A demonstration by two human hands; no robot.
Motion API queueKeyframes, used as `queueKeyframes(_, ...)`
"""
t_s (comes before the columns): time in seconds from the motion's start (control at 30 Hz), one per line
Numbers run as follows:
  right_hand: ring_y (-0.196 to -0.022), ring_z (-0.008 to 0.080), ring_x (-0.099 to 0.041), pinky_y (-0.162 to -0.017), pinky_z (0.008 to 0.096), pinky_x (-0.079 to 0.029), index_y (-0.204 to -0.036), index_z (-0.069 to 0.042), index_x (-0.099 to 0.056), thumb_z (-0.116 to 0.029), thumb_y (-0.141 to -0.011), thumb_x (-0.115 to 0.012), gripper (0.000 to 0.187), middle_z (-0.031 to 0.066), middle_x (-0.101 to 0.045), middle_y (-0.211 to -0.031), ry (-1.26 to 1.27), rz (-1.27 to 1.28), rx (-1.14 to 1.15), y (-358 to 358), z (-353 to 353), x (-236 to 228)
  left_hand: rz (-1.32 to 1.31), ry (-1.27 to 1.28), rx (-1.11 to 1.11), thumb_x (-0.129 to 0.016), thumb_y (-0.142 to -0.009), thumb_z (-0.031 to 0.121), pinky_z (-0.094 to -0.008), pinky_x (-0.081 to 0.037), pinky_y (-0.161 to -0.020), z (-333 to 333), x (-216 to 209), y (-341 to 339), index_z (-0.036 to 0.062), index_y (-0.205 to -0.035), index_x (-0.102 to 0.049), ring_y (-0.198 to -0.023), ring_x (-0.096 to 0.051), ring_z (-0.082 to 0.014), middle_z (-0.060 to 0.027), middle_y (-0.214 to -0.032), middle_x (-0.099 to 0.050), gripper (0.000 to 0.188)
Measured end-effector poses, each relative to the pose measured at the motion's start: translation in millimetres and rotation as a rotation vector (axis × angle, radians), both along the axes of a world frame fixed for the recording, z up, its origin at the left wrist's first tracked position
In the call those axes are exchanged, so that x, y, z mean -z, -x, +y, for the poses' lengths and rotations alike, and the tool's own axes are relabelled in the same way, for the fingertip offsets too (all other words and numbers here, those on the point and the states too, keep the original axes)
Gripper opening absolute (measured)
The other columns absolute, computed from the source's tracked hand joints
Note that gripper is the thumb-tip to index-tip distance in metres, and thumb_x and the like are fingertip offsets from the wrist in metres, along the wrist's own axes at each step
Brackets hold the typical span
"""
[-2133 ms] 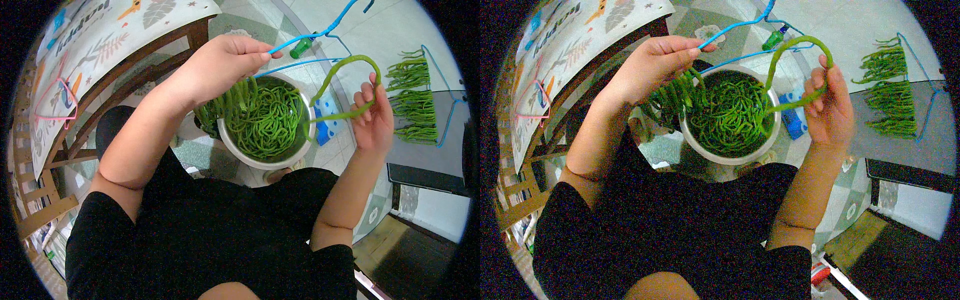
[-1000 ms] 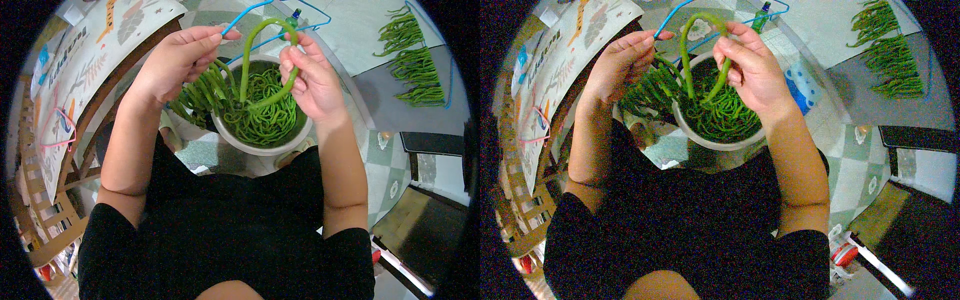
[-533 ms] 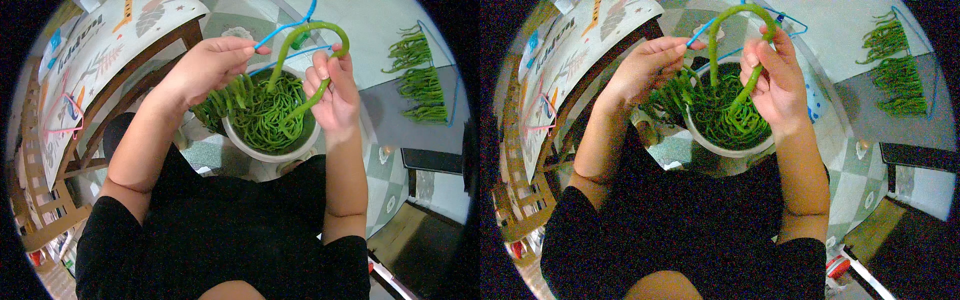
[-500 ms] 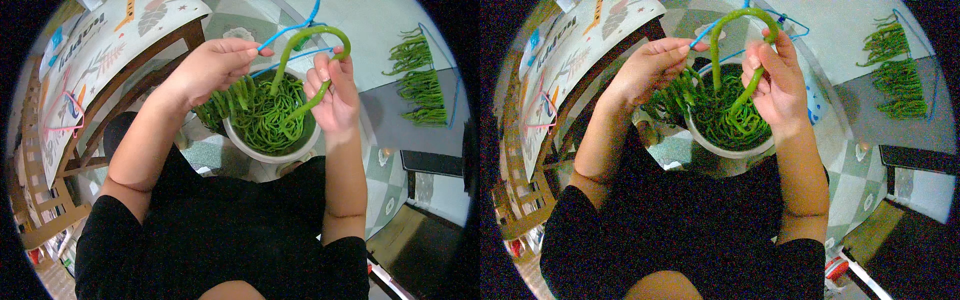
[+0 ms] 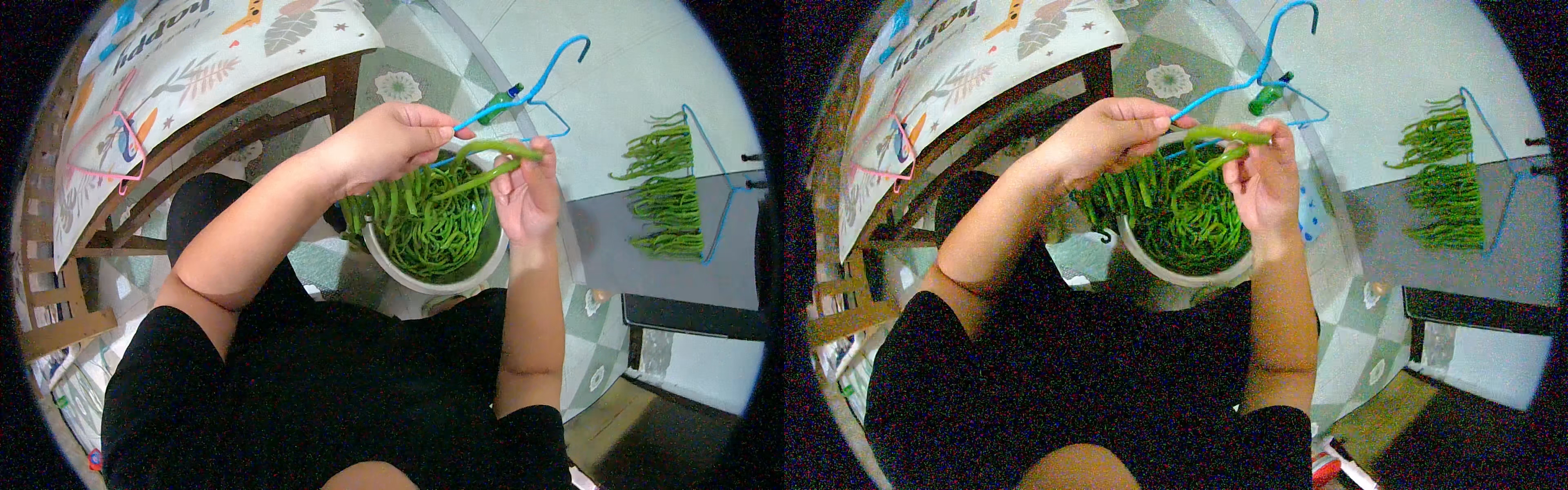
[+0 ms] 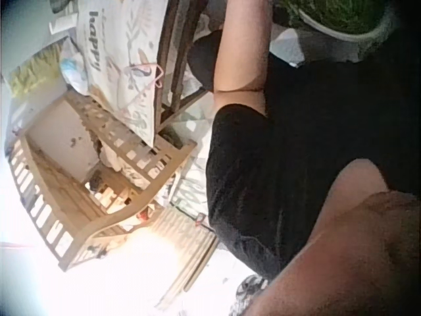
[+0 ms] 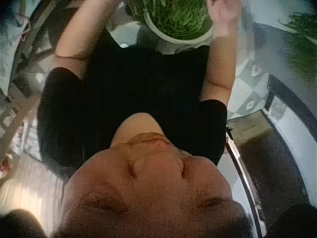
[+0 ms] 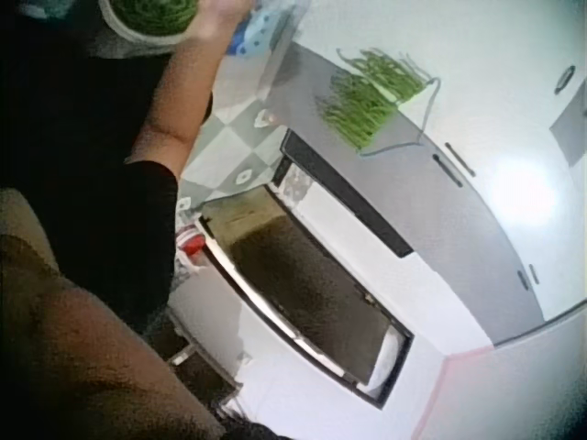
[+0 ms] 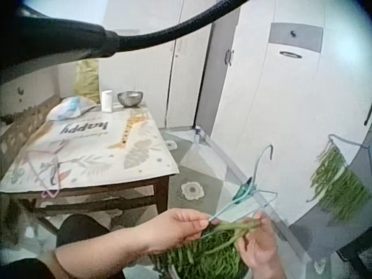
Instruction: The person sits on the floor and hangs long green beans onto a blue plastic hanger. They pick individual beans from a white bowl and loop them over the hanger's arms. The person occasionally lifts the hanger to adjust the beans or move it to a different location.
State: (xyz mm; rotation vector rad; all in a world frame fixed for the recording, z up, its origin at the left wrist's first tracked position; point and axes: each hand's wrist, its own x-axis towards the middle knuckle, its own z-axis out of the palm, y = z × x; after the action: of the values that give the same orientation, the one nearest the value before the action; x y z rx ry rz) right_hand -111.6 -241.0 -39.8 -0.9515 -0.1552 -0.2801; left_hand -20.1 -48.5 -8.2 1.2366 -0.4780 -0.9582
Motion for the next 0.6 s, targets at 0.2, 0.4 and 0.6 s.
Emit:
queueKeyframes(0.2, -0.061, 0.0169, -0.056, -0.044, 0.0194, -0.039, -0.084, -0.011, -0.041, -0.019, -0.083, -0.053, 0.014, 0.0178, -0.057, -0.093, 0.151, 0.053, -0.026, 4.8, -1.9, -18.5, -0.023, 0.004, -0.012, -0.048, -0.087, 0.02, -0.0179, -0.02, -0.041, 4.6, -2.6, -1.7, 0.0103, -0.1, -0.061, -0.047, -0.03, -0.0035, 0.0063, -0.057, -0.039, 0.02)
queueKeyframes(0.4, -0.053, 0.0096, -0.048, -0.046, 0.0197, -0.037, -0.081, -0.007, -0.045, -0.006, -0.079, -0.051, 0.006, 0.0038, -0.052, -0.075, 0.956, 0.234, 0.332, 22.7, -7.3, -38.1, -0.045, -0.041, -0.016, -0.049, -0.087, 0.024, -0.0174, -0.021, -0.041, 5.9, 1.7, -3.2, 0.0137, -0.102, -0.061, -0.047, -0.03, -0.002, 0.0091, -0.055, -0.038, 0.022)
queueKeyframes(0.6, -0.045, 0.004, -0.037, -0.042, 0.0187, -0.028, -0.086, -0.003, -0.054, -0.011, -0.081, -0.05, 0.01, -0.0031, -0.044, -0.055, 0.907, 0.582, 0.244, 38.5, -13.1, -69.4, -0.017, -0.063, -0.007, -0.048, -0.087, 0.019, -0.0172, -0.023, -0.044, 5.2, 1.8, -3.6, 0.0116, -0.099, -0.063, -0.052, -0.032, -0.0042, 0.0059, -0.06, -0.039, 0.02)
